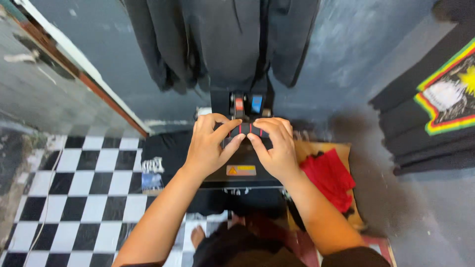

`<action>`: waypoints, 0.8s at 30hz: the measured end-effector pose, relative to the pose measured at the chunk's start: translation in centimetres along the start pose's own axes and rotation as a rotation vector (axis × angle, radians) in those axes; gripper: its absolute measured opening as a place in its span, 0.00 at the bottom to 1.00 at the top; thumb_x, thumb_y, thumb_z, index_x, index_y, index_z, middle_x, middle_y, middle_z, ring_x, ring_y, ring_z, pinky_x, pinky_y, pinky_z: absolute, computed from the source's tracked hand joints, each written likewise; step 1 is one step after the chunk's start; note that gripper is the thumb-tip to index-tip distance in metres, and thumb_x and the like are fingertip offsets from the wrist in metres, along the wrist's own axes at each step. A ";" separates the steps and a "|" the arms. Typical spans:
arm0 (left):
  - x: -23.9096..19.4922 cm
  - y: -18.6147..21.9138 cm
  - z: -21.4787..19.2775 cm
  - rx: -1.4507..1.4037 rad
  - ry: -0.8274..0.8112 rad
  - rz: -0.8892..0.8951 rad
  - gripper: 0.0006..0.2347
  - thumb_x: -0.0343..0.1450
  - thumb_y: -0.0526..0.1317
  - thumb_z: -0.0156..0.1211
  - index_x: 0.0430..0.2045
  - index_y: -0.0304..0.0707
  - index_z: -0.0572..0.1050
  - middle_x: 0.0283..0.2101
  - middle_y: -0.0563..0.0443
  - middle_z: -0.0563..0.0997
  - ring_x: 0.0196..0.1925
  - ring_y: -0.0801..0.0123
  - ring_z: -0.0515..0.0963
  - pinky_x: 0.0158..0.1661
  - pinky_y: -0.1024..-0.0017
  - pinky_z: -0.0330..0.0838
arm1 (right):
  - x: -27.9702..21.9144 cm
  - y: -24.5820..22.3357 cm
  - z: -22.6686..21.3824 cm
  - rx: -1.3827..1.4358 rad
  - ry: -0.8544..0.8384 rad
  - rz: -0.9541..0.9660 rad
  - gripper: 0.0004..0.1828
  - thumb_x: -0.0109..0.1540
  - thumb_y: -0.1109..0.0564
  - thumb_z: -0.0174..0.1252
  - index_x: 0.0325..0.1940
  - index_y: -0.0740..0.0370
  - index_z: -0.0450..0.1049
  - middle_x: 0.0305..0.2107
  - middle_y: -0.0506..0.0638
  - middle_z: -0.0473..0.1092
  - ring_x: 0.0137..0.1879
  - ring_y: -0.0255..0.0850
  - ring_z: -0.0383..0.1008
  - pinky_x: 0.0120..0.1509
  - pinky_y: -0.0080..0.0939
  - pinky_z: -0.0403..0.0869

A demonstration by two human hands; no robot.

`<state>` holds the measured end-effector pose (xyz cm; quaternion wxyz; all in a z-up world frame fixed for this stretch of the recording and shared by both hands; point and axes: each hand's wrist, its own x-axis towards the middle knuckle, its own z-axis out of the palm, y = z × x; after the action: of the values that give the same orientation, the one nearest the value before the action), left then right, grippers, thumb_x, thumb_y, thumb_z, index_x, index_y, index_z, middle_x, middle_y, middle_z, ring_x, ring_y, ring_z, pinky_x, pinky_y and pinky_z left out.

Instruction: The person irons a black t-shirt with a graphic print using a heat press machine. They place the t-shirt on a board, press it, and then fold it. The person repeats this process with a red t-shirt.

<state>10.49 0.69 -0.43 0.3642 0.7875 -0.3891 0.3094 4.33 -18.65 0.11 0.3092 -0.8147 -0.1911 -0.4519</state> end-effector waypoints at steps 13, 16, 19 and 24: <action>6.6 -0.6 0.3 -0.203 0.195 -0.097 0.14 0.65 0.40 0.74 0.38 0.41 0.75 0.39 0.52 0.79 0.43 0.56 0.78 0.46 0.64 0.72 | 6.1 1.1 1.4 -0.049 0.159 0.016 0.07 0.65 0.57 0.65 0.45 0.60 0.77 0.45 0.52 0.77 0.51 0.52 0.76 0.58 0.51 0.72; 7.3 -0.6 0.1 -0.201 0.205 -0.099 0.13 0.66 0.40 0.74 0.38 0.39 0.75 0.39 0.50 0.78 0.43 0.54 0.78 0.46 0.63 0.72 | 6.7 1.6 1.7 -0.045 0.177 0.016 0.07 0.65 0.56 0.65 0.45 0.59 0.77 0.44 0.52 0.77 0.51 0.51 0.76 0.58 0.49 0.72; 7.9 -0.8 0.1 -0.211 0.211 -0.118 0.13 0.66 0.39 0.74 0.39 0.39 0.75 0.39 0.49 0.78 0.43 0.54 0.78 0.45 0.63 0.73 | 7.3 1.9 1.9 -0.049 0.183 0.007 0.08 0.65 0.55 0.65 0.46 0.58 0.77 0.45 0.52 0.76 0.51 0.52 0.76 0.58 0.50 0.72; 8.5 -1.5 0.8 -0.185 0.243 -0.113 0.14 0.66 0.41 0.74 0.39 0.39 0.75 0.40 0.50 0.78 0.43 0.54 0.77 0.43 0.63 0.72 | 8.1 1.6 1.9 -0.037 0.200 0.046 0.08 0.66 0.56 0.63 0.47 0.59 0.77 0.46 0.54 0.76 0.52 0.55 0.75 0.58 0.52 0.72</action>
<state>16.14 -2.63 5.16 0.4962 0.7282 -0.3242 0.3442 10.60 -18.27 5.74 0.3219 -0.7752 -0.1324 -0.5272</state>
